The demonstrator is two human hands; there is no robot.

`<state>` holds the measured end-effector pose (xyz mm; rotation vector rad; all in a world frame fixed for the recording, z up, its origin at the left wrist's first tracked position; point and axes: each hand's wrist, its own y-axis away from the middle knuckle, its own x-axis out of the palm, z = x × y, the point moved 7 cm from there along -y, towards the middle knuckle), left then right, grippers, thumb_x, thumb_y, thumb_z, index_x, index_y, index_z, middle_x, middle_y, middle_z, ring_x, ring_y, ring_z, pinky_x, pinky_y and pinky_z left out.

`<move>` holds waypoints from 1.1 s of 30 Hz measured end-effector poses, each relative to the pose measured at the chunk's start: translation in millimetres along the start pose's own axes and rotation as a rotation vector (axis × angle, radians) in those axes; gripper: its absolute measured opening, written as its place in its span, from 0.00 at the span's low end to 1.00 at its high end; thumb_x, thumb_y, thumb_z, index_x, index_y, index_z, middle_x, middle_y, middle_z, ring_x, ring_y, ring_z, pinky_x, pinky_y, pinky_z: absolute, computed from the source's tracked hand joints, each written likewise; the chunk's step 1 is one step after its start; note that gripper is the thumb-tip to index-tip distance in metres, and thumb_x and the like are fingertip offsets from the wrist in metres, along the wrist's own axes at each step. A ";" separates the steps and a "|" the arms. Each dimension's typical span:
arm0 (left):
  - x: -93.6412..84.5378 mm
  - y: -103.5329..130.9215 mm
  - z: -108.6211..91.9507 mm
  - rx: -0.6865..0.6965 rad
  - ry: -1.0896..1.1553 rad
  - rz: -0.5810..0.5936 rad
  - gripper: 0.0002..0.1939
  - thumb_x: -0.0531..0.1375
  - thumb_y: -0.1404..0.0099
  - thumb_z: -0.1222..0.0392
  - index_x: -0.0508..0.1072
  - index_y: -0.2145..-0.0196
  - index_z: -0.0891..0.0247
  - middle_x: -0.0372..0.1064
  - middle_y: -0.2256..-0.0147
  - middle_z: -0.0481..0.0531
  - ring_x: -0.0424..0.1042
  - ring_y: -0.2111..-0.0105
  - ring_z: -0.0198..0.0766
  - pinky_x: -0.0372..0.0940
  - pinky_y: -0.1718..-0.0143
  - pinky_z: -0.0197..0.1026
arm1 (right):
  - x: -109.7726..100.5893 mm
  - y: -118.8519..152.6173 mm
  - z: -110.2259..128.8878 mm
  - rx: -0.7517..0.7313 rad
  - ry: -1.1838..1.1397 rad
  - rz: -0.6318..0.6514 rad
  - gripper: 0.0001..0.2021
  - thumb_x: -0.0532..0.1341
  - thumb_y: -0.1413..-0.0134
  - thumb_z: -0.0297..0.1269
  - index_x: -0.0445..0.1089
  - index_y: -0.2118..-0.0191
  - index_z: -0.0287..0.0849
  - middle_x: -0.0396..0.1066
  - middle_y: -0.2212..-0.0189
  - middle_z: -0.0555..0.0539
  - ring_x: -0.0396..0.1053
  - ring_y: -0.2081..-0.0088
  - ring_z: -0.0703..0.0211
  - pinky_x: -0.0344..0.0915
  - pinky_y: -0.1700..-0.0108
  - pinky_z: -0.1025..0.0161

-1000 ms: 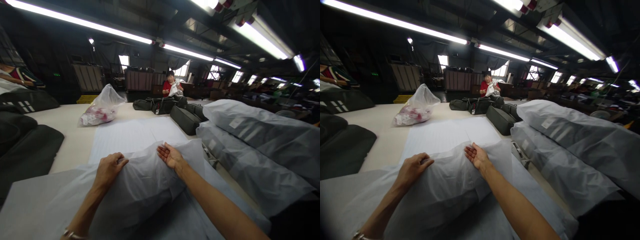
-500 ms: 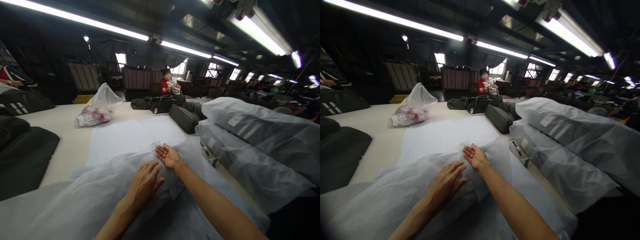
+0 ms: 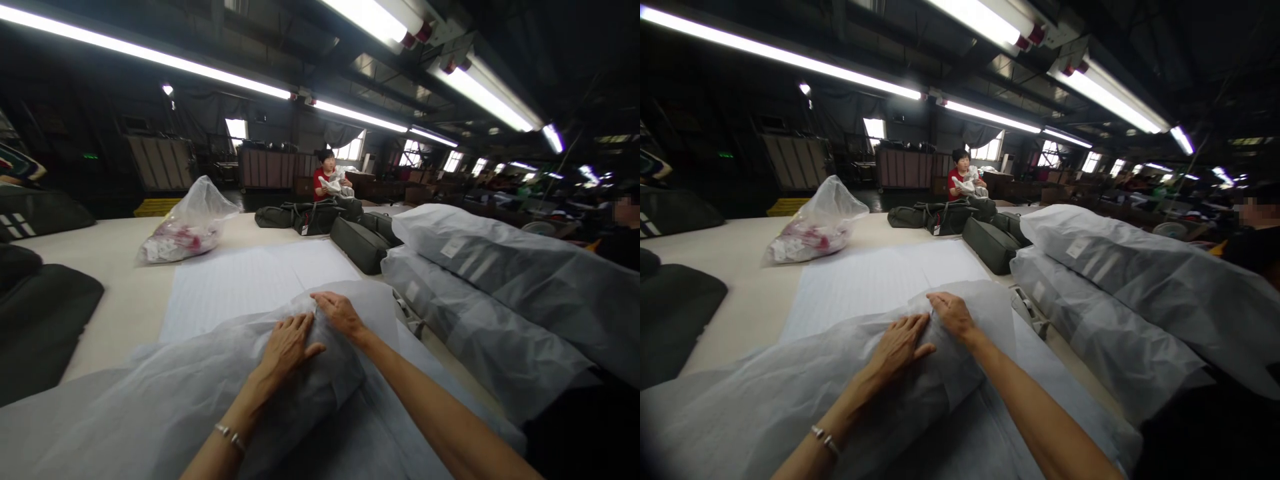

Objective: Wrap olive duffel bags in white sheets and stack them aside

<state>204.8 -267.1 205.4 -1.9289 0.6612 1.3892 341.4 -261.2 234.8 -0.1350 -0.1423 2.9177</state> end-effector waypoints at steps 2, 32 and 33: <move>0.4 -3.2 2.4 -0.007 0.002 -0.038 0.31 0.54 0.32 0.41 0.62 0.39 0.62 0.65 0.43 0.62 0.65 0.45 0.54 0.60 0.44 0.57 | 5.9 2.0 1.1 -0.109 0.250 0.116 0.07 0.67 0.49 0.34 0.78 0.62 0.49 0.75 0.52 0.51 0.63 0.41 0.53 0.42 0.31 0.51; 2.3 -35.6 51.8 -0.574 0.056 -0.089 0.33 0.44 0.33 0.46 0.60 0.39 0.74 0.67 0.45 0.68 0.66 0.44 0.53 0.57 0.41 0.56 | -199.4 66.8 -77.4 0.407 0.062 0.047 0.16 0.73 0.59 0.37 0.78 0.60 0.40 0.77 0.60 0.43 0.72 0.55 0.50 0.65 0.49 0.58; -0.2 -37.6 53.1 -0.591 0.064 -0.090 0.32 0.45 0.34 0.45 0.64 0.42 0.71 0.70 0.48 0.66 0.68 0.47 0.52 0.59 0.42 0.54 | -195.0 64.6 -73.8 0.352 0.116 0.009 0.13 0.73 0.58 0.37 0.78 0.64 0.41 0.77 0.62 0.45 0.71 0.57 0.51 0.64 0.49 0.58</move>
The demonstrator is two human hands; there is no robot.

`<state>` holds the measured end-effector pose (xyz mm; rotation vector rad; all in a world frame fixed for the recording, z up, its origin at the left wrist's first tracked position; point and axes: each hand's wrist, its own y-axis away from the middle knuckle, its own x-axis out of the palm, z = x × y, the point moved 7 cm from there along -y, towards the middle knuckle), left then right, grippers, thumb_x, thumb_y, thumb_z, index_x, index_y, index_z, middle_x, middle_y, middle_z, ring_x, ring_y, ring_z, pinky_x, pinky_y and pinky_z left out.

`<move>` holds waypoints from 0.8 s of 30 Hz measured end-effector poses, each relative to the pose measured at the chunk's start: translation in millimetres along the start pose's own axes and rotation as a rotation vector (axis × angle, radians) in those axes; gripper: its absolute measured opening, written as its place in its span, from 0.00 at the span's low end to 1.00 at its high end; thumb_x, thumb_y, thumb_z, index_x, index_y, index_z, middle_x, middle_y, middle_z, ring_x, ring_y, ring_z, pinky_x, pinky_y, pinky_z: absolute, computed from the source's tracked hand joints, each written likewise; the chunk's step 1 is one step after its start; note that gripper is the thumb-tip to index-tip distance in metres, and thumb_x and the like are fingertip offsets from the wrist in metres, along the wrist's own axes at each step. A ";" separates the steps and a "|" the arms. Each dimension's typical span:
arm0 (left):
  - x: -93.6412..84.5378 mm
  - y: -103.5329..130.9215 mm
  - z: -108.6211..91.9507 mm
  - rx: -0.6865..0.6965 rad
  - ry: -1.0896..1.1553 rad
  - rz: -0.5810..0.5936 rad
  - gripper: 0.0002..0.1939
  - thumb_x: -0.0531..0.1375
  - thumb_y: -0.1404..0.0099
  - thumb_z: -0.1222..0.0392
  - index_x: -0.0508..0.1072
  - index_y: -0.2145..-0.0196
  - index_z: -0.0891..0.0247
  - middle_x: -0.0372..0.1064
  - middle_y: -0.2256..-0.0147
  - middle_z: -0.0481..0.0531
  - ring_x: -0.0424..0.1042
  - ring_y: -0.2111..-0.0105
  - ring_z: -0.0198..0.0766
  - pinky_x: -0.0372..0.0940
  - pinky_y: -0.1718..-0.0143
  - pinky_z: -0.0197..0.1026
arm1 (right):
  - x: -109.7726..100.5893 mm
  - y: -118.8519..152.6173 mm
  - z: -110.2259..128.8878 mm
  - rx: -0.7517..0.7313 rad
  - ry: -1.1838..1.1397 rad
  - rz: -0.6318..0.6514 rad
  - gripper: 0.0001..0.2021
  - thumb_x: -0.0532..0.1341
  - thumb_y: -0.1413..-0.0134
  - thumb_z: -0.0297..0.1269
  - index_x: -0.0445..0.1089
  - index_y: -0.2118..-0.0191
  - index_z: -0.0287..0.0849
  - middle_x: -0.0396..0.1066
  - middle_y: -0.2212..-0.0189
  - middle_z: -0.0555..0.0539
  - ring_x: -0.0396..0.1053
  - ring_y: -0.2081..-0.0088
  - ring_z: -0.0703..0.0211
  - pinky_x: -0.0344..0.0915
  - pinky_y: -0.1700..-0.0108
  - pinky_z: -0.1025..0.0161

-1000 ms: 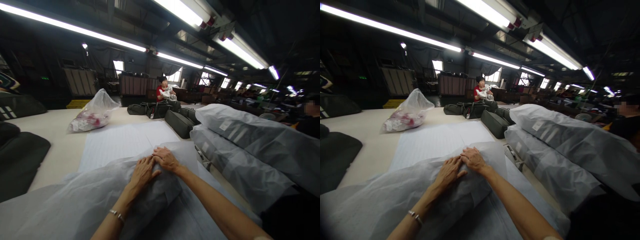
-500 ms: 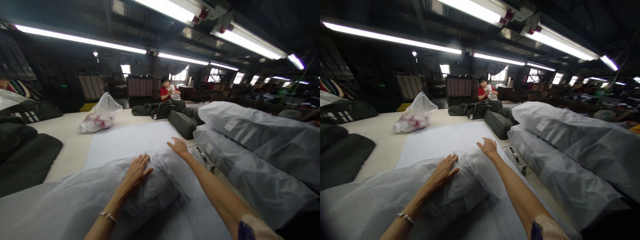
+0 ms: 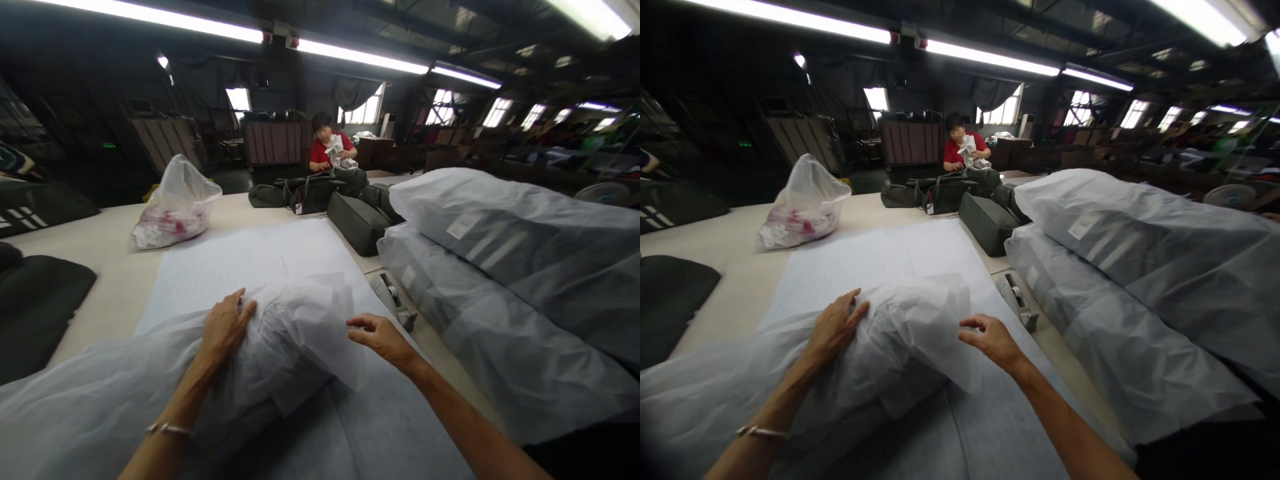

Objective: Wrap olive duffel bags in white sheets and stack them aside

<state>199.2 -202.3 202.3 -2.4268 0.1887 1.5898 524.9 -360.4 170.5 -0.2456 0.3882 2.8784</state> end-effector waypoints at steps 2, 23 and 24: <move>-4.9 -4.7 -0.7 -0.025 0.055 -0.012 0.29 0.47 0.37 0.43 0.70 0.50 0.66 0.73 0.54 0.61 0.71 0.52 0.50 0.62 0.47 0.51 | 0.7 -4.9 11.3 -0.098 0.031 -0.091 0.09 0.71 0.55 0.40 0.78 0.68 0.42 0.77 0.65 0.46 0.71 0.59 0.52 0.64 0.50 0.59; -2.8 -30.0 -20.1 -0.083 0.521 0.017 0.21 0.59 0.45 0.38 0.68 0.71 0.60 0.65 0.75 0.45 0.65 0.72 0.38 0.62 0.69 0.38 | -23.5 -49.1 6.5 -0.067 -0.322 -0.024 0.25 0.69 0.54 0.56 0.70 0.58 0.41 0.72 0.63 0.47 0.69 0.61 0.56 0.66 0.58 0.59; 0.9 -31.2 -20.7 -0.079 0.502 0.034 0.21 0.59 0.45 0.38 0.68 0.71 0.60 0.66 0.75 0.45 0.65 0.72 0.38 0.62 0.69 0.38 | -18.5 -49.1 0.3 -0.017 -0.351 0.033 0.28 0.70 0.56 0.57 0.69 0.55 0.41 0.72 0.63 0.46 0.70 0.62 0.56 0.67 0.61 0.59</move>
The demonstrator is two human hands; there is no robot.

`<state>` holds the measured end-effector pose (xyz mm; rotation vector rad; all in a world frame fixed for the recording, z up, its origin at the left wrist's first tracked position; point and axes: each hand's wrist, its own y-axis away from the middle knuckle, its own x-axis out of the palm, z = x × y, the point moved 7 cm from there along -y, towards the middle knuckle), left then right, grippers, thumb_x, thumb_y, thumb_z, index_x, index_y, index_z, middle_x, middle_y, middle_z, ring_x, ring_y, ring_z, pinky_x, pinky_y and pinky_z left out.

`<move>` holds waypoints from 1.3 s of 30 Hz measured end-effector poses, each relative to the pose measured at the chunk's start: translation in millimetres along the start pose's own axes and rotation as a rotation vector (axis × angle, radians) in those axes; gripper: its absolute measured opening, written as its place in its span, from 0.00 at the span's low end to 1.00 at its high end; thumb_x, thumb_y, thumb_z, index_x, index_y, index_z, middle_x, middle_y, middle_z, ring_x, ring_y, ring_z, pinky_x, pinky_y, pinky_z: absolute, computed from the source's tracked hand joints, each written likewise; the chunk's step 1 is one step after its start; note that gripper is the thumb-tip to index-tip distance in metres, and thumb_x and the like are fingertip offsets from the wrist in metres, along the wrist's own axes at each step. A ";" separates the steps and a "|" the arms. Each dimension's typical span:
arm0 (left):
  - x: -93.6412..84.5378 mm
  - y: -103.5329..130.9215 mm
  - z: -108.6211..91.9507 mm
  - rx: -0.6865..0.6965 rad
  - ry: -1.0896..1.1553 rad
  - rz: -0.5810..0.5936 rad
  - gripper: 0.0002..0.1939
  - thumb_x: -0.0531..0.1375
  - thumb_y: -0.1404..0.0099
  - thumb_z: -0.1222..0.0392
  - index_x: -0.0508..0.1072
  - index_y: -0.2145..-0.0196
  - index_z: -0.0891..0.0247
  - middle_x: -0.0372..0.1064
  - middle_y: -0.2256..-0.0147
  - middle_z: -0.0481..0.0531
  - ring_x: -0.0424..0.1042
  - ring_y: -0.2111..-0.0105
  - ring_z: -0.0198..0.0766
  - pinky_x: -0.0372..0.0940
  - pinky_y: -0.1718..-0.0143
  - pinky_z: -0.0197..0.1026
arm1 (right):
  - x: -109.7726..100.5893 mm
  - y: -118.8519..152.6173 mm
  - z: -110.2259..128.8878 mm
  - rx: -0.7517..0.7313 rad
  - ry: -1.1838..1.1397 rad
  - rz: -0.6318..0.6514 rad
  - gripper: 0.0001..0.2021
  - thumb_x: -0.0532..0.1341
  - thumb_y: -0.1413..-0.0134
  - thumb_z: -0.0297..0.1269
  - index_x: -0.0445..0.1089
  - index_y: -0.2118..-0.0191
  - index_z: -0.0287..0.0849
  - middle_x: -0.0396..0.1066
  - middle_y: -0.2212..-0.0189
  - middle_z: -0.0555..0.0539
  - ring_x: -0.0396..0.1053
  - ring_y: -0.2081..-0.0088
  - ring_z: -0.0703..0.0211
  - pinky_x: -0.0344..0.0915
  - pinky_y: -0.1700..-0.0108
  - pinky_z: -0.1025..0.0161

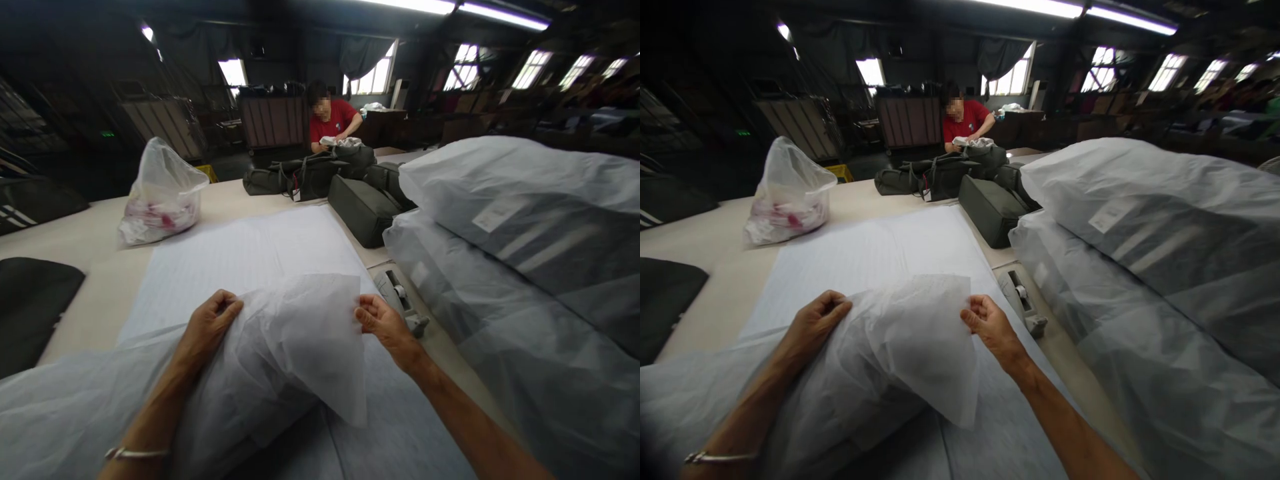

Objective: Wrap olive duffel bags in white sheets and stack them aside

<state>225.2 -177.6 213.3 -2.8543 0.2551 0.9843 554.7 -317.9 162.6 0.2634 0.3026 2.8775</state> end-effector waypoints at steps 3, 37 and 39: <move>6.0 -2.0 4.0 0.001 -0.031 0.024 0.20 0.58 0.44 0.39 0.69 0.70 0.60 0.67 0.74 0.45 0.66 0.71 0.39 0.62 0.67 0.39 | 13.8 8.2 -16.5 0.107 -0.094 0.127 0.30 0.69 0.55 0.58 0.69 0.53 0.39 0.73 0.65 0.46 0.70 0.67 0.59 0.67 0.65 0.61; 14.9 -4.4 9.6 -0.076 -0.083 0.034 0.13 0.56 0.44 0.48 0.71 0.73 0.60 0.71 0.72 0.48 0.69 0.69 0.42 0.61 0.63 0.43 | 122.0 16.5 110.2 -0.969 0.775 0.139 0.13 0.57 0.36 0.38 0.71 0.48 0.48 0.73 0.50 0.45 0.66 0.44 0.51 0.59 0.40 0.52; 17.0 -7.1 13.6 -0.057 -0.054 0.030 0.12 0.57 0.45 0.49 0.71 0.73 0.60 0.72 0.73 0.48 0.70 0.69 0.42 0.62 0.63 0.44 | 173.7 16.9 96.3 -0.951 0.869 0.433 0.18 0.58 0.36 0.43 0.67 0.42 0.47 0.69 0.44 0.45 0.60 0.38 0.50 0.52 0.35 0.49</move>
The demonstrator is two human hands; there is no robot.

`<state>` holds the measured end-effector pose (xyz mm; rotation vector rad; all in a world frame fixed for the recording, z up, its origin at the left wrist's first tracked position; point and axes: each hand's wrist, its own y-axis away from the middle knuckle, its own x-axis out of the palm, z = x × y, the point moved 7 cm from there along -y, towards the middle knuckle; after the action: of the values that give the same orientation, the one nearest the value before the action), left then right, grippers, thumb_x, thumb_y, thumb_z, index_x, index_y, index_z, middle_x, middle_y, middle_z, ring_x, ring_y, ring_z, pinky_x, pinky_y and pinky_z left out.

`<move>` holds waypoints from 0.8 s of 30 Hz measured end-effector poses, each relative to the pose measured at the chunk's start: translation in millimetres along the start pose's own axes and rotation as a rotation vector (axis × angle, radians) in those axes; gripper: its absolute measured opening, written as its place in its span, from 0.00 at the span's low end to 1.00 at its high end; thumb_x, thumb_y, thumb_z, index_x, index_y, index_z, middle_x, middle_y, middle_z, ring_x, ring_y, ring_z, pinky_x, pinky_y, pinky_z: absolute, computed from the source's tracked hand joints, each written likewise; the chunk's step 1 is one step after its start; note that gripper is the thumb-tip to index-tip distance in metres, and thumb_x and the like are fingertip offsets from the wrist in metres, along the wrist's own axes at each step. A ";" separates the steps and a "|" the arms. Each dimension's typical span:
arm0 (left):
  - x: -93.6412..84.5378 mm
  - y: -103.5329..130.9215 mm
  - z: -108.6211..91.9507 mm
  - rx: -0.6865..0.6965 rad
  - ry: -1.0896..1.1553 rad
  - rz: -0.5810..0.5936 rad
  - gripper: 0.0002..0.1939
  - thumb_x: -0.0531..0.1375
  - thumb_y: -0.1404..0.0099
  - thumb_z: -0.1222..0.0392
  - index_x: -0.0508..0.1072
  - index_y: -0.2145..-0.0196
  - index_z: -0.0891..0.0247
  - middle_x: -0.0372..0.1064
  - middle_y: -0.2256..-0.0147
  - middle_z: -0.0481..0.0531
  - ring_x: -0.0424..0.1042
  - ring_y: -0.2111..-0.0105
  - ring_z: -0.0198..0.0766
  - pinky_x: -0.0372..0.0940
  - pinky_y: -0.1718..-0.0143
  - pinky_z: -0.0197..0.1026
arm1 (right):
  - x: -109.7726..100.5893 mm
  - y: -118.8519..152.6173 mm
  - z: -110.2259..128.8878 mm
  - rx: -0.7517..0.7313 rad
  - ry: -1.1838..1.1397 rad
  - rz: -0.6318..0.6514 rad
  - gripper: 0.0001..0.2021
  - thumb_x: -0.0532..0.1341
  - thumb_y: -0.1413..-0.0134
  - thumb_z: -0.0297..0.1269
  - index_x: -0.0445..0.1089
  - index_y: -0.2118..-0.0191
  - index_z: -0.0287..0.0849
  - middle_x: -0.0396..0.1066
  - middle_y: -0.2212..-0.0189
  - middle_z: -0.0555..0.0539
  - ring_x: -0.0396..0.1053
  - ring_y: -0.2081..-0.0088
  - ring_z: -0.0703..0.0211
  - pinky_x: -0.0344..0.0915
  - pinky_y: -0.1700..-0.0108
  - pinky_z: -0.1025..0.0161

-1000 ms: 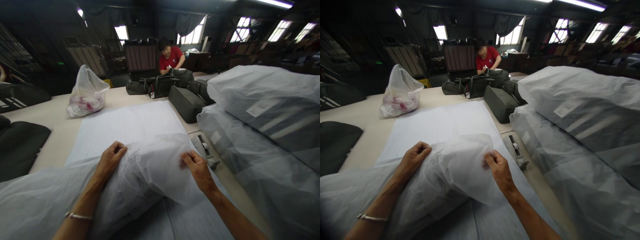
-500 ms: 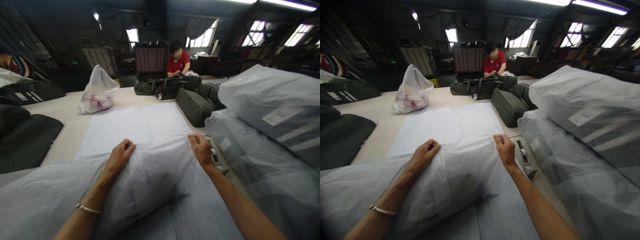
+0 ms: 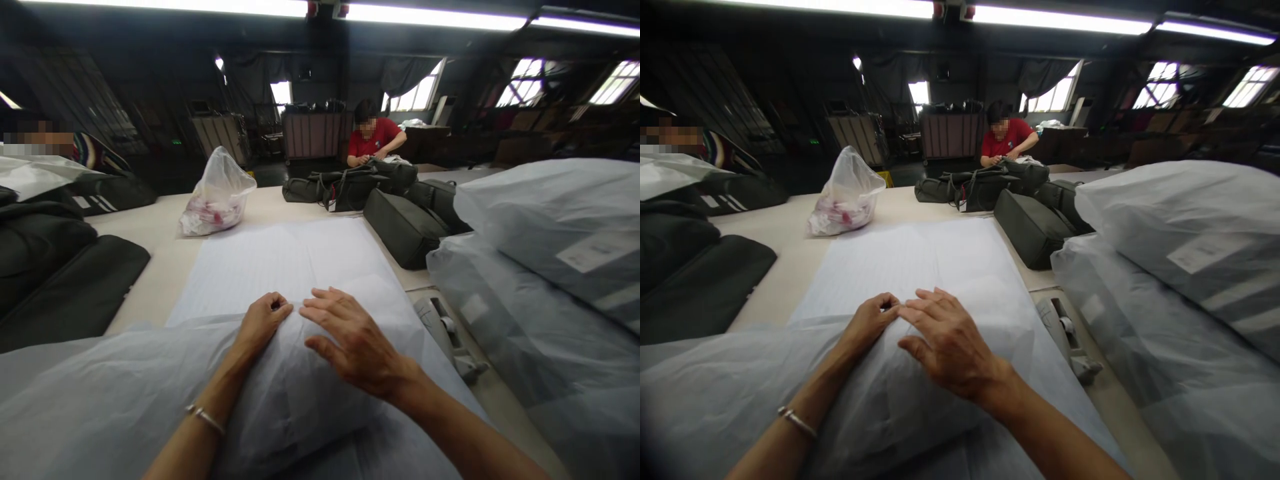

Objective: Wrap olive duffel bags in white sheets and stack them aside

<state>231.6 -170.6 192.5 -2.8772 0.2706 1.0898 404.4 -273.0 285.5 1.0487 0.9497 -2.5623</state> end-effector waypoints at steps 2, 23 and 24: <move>-0.1 -3.2 2.8 0.022 0.026 -0.030 0.11 0.58 0.46 0.51 0.72 0.73 0.61 0.72 0.73 0.49 0.70 0.70 0.42 0.64 0.62 0.45 | 39.2 -14.5 -3.5 0.022 0.028 0.201 0.25 0.58 0.37 0.48 0.63 0.38 0.43 0.63 0.39 0.42 0.55 0.35 0.46 0.46 0.33 0.45; 24.1 82.6 -17.9 0.473 -0.574 -0.193 0.33 0.60 0.37 0.42 0.63 0.41 0.63 0.67 0.44 0.64 0.68 0.45 0.55 0.64 0.45 0.56 | 103.1 -54.9 -75.6 0.328 -0.258 1.018 0.43 0.77 0.78 0.47 0.72 0.46 0.49 0.72 0.48 0.49 0.67 0.45 0.48 0.61 0.43 0.58; 23.3 82.4 -19.5 0.458 -0.577 -0.184 0.33 0.61 0.38 0.43 0.63 0.41 0.64 0.67 0.44 0.64 0.68 0.45 0.55 0.64 0.45 0.56 | 105.6 -58.4 -80.6 0.377 -0.268 1.041 0.43 0.78 0.81 0.45 0.73 0.48 0.50 0.73 0.49 0.49 0.67 0.44 0.48 0.61 0.43 0.58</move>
<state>246.5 -257.1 192.8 -2.0483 0.1844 1.5158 348.1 -172.1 197.7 0.8905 -0.1765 -1.8969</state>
